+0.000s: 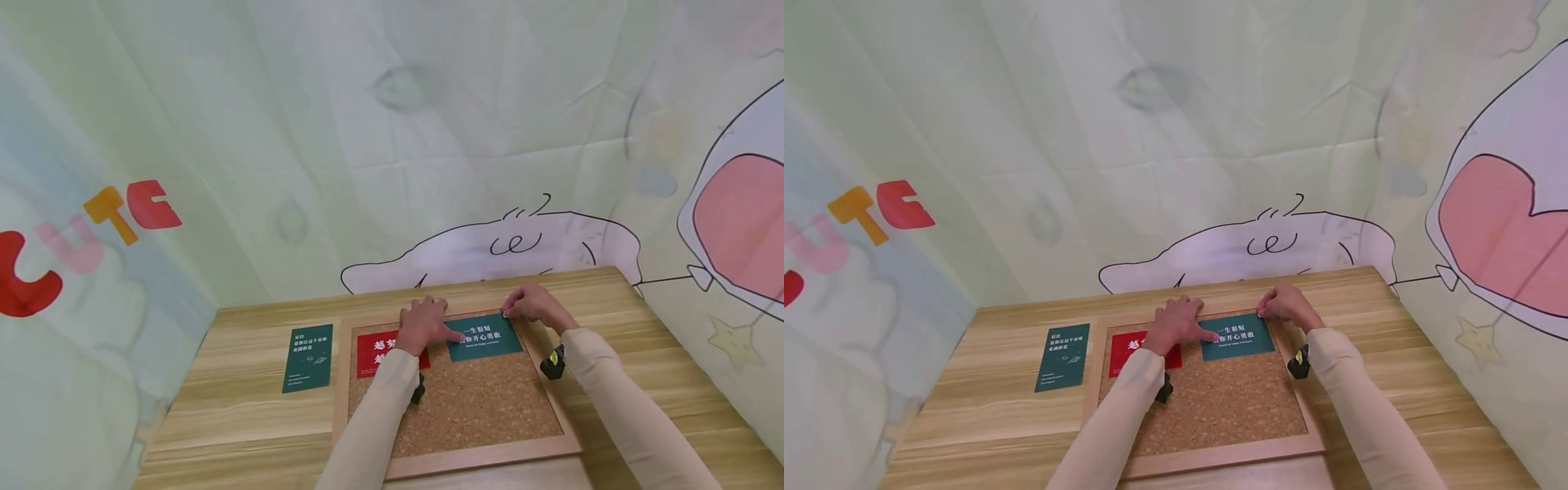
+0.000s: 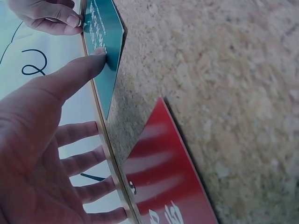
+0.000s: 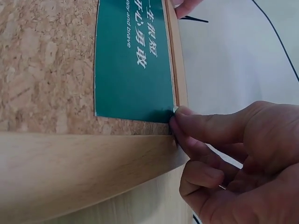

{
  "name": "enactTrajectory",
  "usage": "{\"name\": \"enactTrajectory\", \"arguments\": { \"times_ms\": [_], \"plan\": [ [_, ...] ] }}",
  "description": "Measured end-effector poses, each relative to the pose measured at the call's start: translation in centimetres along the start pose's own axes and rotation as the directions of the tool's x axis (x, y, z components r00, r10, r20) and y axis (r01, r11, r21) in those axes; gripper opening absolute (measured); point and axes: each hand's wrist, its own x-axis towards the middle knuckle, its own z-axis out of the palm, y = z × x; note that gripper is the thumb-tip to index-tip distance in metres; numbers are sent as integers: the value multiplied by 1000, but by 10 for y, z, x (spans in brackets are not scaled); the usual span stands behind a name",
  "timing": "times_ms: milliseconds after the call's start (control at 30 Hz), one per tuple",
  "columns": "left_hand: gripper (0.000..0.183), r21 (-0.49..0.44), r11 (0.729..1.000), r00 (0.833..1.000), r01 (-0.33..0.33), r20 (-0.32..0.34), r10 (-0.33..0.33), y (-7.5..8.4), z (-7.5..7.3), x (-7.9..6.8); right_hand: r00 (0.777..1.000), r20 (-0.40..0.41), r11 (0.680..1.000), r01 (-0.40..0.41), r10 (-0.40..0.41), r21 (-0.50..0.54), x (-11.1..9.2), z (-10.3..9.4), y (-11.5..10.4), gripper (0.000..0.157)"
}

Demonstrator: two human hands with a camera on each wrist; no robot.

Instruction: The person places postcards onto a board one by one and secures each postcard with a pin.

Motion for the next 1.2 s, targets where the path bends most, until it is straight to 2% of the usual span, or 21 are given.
{"name": "enactTrajectory", "arguments": {
  "times_ms": [267,500,700,967,1200],
  "plan": [
    [82,-2,1000,1000,-2,-1,2,-1,1,1,1000,-27,995,0,-3,-98,0,2,-6,5],
    [82,-2,1000,1000,1,1,-1,-1,1,2,997,-35,986,63,-69,-154,-5,5,-9,5],
    [82,-3,1000,1000,3,1,-3,-1,1,2,997,-14,986,75,-78,-149,-4,3,-7,11],
    [82,-8,1000,1000,-2,-6,2,-1,2,1,1000,-17,996,1,-2,-86,0,3,-3,17],
    [83,-17,1000,1000,1,-3,-1,-1,1,1,1000,-14,997,7,-8,-74,-2,2,-5,17]
  ]
}}
